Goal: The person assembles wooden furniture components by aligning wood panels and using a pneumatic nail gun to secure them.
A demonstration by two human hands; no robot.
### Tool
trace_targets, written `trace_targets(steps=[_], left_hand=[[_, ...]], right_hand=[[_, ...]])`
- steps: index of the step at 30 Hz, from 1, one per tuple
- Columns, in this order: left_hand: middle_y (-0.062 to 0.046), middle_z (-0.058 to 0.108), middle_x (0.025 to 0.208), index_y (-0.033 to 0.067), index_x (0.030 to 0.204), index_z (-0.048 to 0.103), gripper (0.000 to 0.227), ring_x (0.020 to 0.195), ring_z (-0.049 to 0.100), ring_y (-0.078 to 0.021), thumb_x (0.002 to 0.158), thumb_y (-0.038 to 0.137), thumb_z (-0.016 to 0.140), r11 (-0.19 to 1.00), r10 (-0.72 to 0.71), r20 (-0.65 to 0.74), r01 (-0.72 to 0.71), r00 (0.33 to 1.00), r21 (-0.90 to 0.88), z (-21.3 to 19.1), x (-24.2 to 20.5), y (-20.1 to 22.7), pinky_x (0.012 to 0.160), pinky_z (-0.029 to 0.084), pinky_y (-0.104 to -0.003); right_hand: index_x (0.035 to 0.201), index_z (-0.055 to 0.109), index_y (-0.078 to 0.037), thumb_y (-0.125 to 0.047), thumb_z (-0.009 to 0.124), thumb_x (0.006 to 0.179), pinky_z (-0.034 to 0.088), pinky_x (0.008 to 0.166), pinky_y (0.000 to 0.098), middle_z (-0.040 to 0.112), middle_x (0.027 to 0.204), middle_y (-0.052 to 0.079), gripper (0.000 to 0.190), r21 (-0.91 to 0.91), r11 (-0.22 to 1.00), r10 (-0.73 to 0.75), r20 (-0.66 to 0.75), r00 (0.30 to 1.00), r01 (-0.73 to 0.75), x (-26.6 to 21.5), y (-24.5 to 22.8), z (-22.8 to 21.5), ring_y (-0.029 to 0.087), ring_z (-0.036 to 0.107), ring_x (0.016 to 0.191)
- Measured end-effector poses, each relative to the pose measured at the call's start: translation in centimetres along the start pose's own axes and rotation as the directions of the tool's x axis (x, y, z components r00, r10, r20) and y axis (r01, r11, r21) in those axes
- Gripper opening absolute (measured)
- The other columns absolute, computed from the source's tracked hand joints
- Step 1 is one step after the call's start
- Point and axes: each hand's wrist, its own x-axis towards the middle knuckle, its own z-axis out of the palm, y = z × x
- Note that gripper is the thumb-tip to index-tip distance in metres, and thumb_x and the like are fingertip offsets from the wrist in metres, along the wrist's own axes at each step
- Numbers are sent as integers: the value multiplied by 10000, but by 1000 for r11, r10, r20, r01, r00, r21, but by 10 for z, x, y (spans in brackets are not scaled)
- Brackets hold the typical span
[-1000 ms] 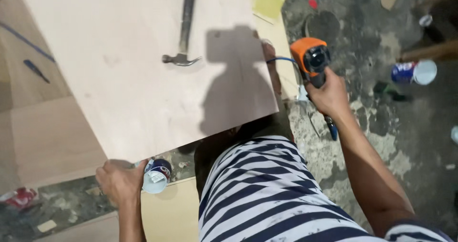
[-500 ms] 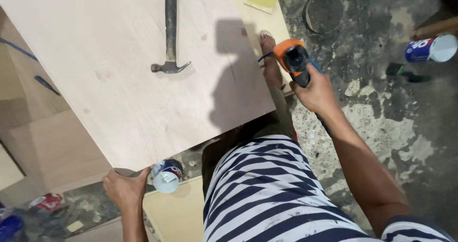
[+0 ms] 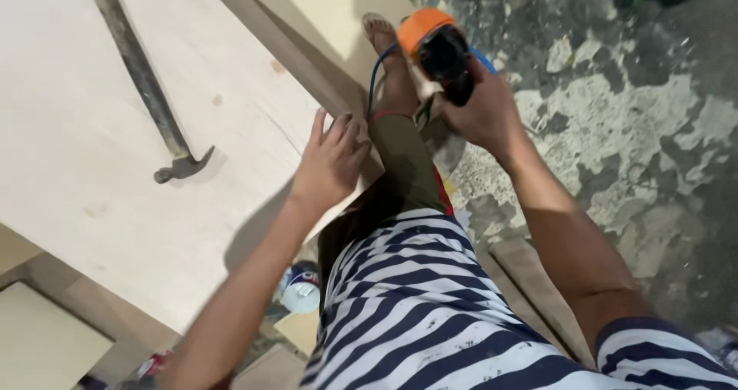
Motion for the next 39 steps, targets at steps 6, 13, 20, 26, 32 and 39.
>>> trace_targets(steps=[6, 13, 20, 26, 32, 39], left_hand=[[-56, 521, 1111, 181, 921, 652, 132, 1260, 487, -245, 944, 213, 526, 980, 200, 146, -201, 969, -4, -6, 14, -15, 1191, 254, -591], [-18, 475, 996, 179, 840, 689, 175, 1142, 515, -224, 933, 232, 551, 982, 187, 218, -187, 958, -21, -14, 26, -6, 1161, 277, -571], [-57, 531, 984, 148, 757, 663, 282, 1055, 540, -249, 995, 234, 538, 970, 231, 102, -221, 967, -104, -6, 21, -7, 1139, 291, -557], [-45, 459, 941, 127, 727, 587, 246, 923, 496, -268, 933, 260, 603, 957, 276, 11, -274, 961, -97, -13, 25, -5, 1060, 348, -525], [3, 438, 953, 166, 785, 688, 145, 994, 511, -231, 723, 276, 761, 981, 193, 75, -190, 978, -44, -3, 21, 3, 1053, 350, -520], [-53, 482, 909, 150, 661, 677, 156, 977, 553, -292, 669, 305, 661, 977, 133, -193, -162, 972, -140, 13, 14, 22, 978, 406, -518]], right_hand=[[1287, 621, -38, -244, 723, 922, 496, 623, 583, 657, 801, 268, 431, 189, 970, 156, -14, 988, -151, -21, 50, 2, 505, 688, 799], [1146, 657, -49, -320, 776, 870, 510, 608, 514, 684, 805, 234, 405, 219, 951, 237, -52, 970, -221, -34, 62, 10, 416, 711, 781], [1278, 628, 17, -269, 731, 911, 465, 600, 617, 665, 867, 342, 477, 238, 959, 174, -51, 983, -157, -34, 49, 1, 553, 680, 840], [1157, 624, 45, -251, 782, 927, 525, 606, 566, 683, 901, 330, 407, 179, 972, 167, -76, 983, -152, -37, 53, 1, 530, 693, 861], [1115, 626, 20, -202, 797, 918, 526, 668, 580, 690, 898, 319, 342, 212, 966, 170, -92, 981, -147, -38, 57, 9, 542, 684, 932], [1320, 546, 66, -199, 721, 997, 507, 773, 700, 618, 1086, 374, 454, 88, 990, 106, 41, 994, -109, -26, 13, -8, 645, 572, 1072]])
